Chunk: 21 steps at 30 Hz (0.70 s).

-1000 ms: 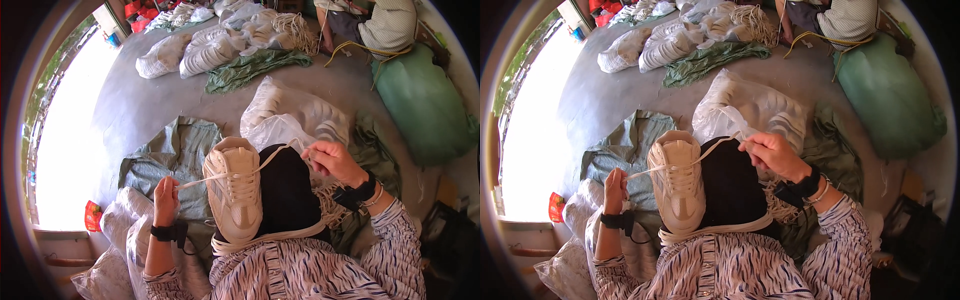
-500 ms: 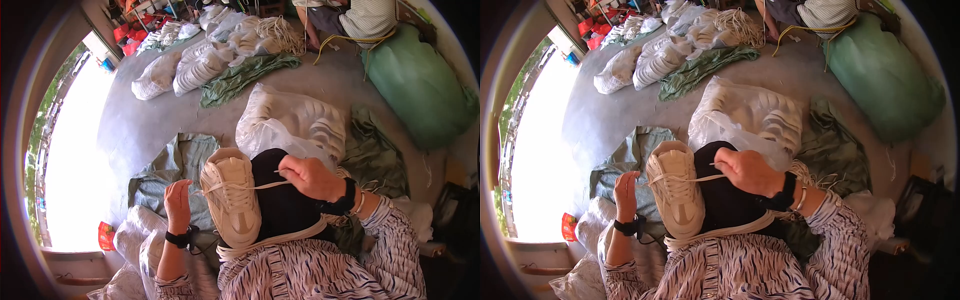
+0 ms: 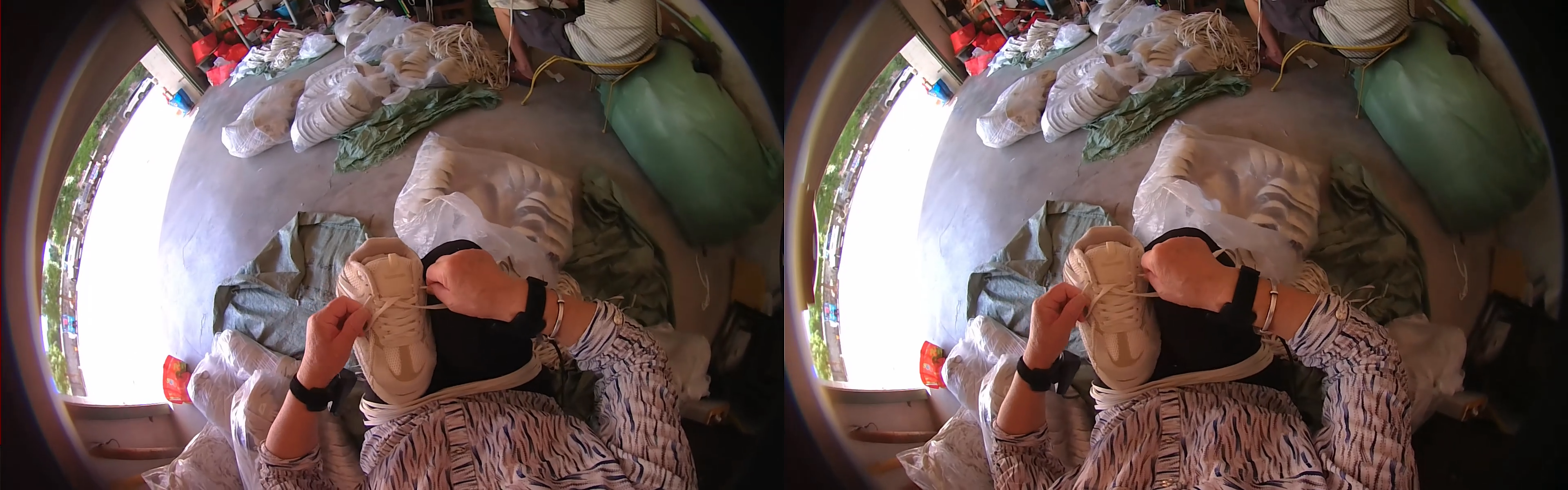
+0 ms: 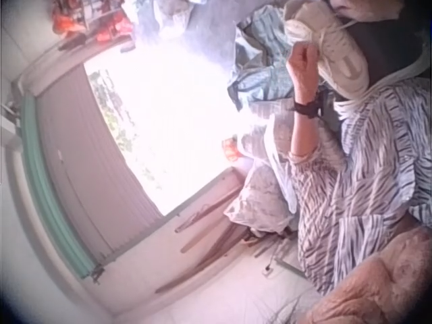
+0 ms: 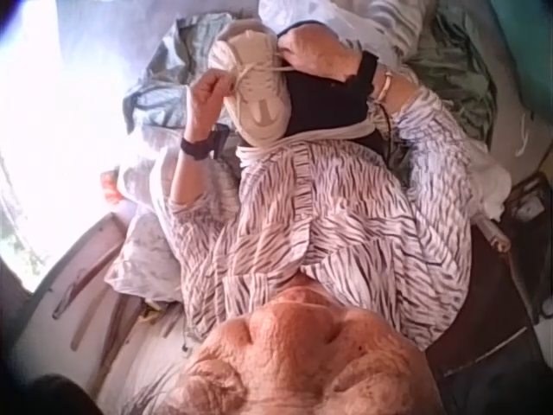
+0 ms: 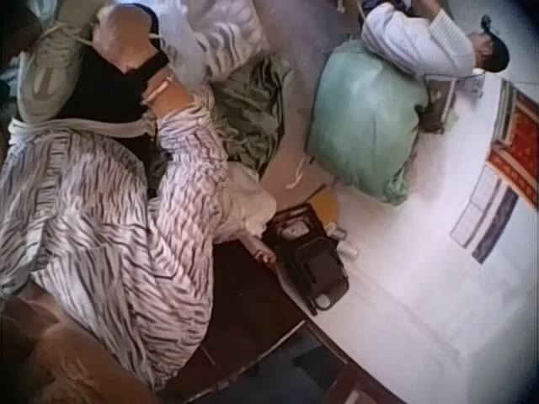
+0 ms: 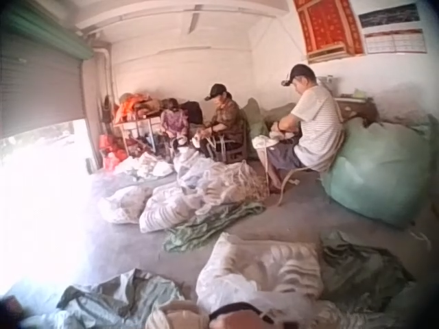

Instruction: Threading laces and preparing tongue construction on a sneaker during a manual assembly step.

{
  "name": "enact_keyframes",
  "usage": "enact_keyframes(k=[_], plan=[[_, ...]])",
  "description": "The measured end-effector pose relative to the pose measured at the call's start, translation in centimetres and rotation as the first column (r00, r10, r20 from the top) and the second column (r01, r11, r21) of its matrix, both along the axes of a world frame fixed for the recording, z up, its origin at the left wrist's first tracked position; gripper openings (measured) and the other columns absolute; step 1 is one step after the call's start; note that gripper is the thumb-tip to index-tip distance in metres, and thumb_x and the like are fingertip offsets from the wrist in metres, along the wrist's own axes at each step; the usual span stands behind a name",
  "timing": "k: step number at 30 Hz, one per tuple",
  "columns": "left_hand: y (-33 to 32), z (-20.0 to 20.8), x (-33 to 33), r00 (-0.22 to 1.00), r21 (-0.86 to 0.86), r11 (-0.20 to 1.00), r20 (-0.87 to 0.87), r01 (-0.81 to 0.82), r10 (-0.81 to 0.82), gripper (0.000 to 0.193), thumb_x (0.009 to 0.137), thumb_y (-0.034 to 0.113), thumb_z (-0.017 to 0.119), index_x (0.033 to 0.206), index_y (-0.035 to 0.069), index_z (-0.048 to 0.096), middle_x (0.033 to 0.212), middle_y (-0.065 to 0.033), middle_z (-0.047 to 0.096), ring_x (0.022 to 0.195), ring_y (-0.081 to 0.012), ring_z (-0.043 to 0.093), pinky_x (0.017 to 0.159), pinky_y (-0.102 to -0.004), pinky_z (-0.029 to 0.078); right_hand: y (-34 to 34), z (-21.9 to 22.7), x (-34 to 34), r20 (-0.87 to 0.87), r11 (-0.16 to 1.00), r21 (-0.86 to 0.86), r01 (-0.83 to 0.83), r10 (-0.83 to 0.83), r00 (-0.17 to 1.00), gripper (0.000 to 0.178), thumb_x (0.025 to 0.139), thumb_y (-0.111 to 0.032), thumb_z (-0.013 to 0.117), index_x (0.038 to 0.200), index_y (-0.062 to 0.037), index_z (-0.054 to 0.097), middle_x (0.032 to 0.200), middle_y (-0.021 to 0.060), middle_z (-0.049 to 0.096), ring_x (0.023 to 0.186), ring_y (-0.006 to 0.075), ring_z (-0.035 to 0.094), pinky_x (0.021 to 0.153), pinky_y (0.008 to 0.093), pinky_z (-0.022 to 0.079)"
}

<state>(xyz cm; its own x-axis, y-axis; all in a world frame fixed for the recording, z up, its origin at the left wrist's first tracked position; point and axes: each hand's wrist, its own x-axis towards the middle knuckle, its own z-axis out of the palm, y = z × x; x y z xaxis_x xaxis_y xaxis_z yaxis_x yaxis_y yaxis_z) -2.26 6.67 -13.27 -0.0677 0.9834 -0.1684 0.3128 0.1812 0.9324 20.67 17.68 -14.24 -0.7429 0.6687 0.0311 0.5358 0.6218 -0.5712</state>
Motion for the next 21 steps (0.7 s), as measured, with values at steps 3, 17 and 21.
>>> enact_keyframes(k=[3, 17, 21], plan=[[0.3, -0.4, -0.1, 0.999, 0.031, 0.999, -0.039, -0.014, 0.015, 0.017, 0.089, 0.012, 0.056, 0.079, -0.001, 0.061, 0.068, 0.0017, 0.057, 0.066, -0.0036, 0.051, 0.06, -0.0199, 0.042, 0.0, 0.0, -0.2, -0.003, 1.0, 0.019, -0.005, 0.005, 1.0, 0.013, 0.079, -0.017, 0.06, 0.077, -0.0051, 0.064, 0.075, 0.0124, 0.063, 0.073, 0.0325, 0.061, 0.063, 0.042, 0.048], [1.7, -0.7, 0.6, 0.983, 0.017, 0.985, 0.069, -0.169, 0.168, 0.016, 0.086, 0.013, 0.056, 0.076, 0.002, 0.061, 0.063, 0.003, 0.054, 0.057, -0.0048, 0.044, 0.053, -0.0223, 0.038, 0.7, 1.2, -0.2, 0.019, 0.961, 0.168, -0.221, 0.221, 0.975, 0.011, 0.073, -0.004, 0.058, 0.083, -0.0017, 0.055, 0.084, 0.014, 0.059, 0.077, 0.0323, 0.061, 0.067, 0.0395, 0.051], [2.5, 1.5, 1.0, 0.792, 0.285, 0.94, -0.611, 0.188, 0.027, 0.012, 0.082, 0.014, 0.057, 0.075, 0.005, 0.055, 0.073, -0.0127, 0.058, 0.066, -0.0327, 0.058, 0.059, -0.0393, 0.045, 0.8, 1.3, -0.8, -0.207, 0.892, 0.437, -0.117, 0.226, 0.952, 0.014, 0.074, -0.007, 0.059, 0.087, -0.003, 0.055, 0.094, 0.012, 0.057, 0.084, 0.029, 0.058, 0.07, 0.0379, 0.049]])
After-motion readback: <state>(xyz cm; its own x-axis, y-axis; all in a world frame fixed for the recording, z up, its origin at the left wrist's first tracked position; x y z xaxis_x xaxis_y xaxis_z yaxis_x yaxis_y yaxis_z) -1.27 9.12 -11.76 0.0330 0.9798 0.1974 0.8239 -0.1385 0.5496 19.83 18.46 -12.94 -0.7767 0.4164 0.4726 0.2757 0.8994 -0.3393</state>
